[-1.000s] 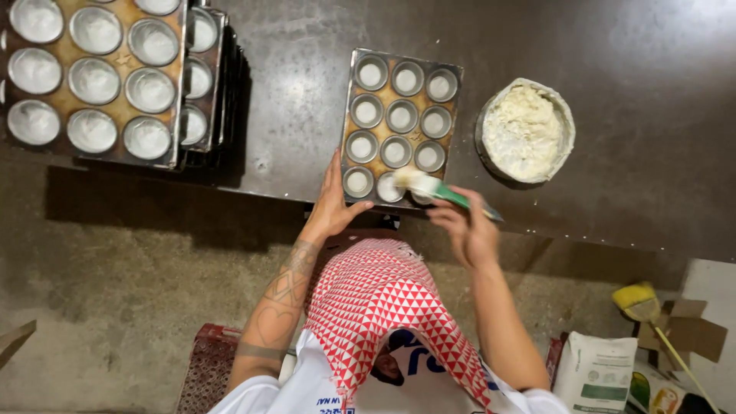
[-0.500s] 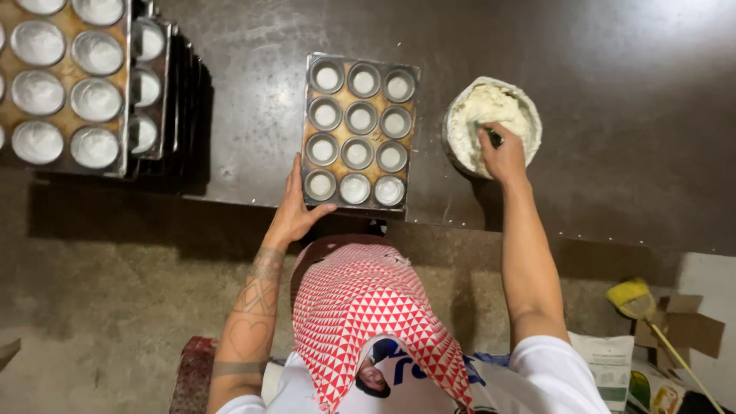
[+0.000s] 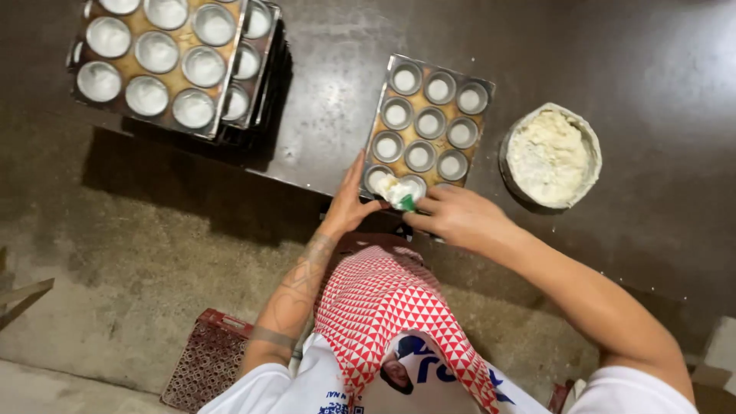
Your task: The person applies a white substance to the individual molds of muffin tins using a brush and then stacks the trays on a surface.
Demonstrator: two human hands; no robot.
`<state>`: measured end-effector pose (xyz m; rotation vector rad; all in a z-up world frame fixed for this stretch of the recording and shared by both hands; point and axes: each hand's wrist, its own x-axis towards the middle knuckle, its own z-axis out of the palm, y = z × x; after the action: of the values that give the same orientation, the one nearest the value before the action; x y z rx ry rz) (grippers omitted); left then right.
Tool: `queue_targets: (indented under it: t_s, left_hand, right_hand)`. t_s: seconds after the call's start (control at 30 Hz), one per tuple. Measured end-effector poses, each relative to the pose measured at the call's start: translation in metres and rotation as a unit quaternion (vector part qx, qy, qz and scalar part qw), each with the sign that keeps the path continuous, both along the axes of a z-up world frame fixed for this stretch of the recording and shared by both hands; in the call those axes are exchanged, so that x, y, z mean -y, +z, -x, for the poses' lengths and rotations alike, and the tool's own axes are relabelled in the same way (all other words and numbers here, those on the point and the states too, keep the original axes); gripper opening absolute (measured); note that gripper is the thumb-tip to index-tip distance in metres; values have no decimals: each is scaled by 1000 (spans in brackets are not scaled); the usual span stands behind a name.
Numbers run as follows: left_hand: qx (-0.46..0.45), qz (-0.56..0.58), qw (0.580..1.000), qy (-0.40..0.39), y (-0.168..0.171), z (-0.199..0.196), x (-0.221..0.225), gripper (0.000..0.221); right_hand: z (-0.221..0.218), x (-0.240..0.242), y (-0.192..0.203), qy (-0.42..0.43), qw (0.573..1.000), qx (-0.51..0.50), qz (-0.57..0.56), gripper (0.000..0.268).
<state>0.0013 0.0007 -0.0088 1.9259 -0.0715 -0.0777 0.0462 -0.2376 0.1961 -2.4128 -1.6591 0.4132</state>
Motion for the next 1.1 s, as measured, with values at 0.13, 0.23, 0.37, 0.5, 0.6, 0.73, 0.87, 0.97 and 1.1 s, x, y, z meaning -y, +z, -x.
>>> queue_targets:
  t_s: [0.13, 0.23, 0.37, 0.5, 0.6, 0.73, 0.87, 0.97, 1.1]
  left_hand:
    - [11, 14, 1000, 12, -13, 6, 2, 120]
    - [9, 18, 1000, 10, -9, 8, 1, 119]
    - [8, -13, 1000, 10, 1, 6, 2, 120]
    - [-11, -16, 1000, 3, 9, 8, 0, 119]
    - [-34, -37, 999, 4, 15, 5, 3, 122]
    - [-26, -61, 998, 14, 18, -2, 15, 131]
    - [-48, -43, 998, 26, 24, -4, 18, 132]
    - [-62, -65, 996, 19, 31, -5, 18, 133]
    - [-70, -65, 995, 20, 36, -4, 19, 132]
  right_hand:
    - [-14, -55, -59, -27, 997, 2, 68, 24]
    - [-23, -81, -115, -277, 956, -91, -12, 20]
    - [-9, -62, -167, -643, 547, -439, -307, 42]
    - [49, 17, -147, -535, 362, -562, -516, 52]
    - [74, 84, -103, -540, 542, -378, -521, 43]
    - [59, 155, -69, -612, 674, -111, -400, 26]
    - [12, 200, -89, -678, 693, 3, -244, 23]
    - [-32, 215, -136, -652, 721, -15, -236, 23]
    - [-54, 203, -170, -577, 767, 33, -278, 22]
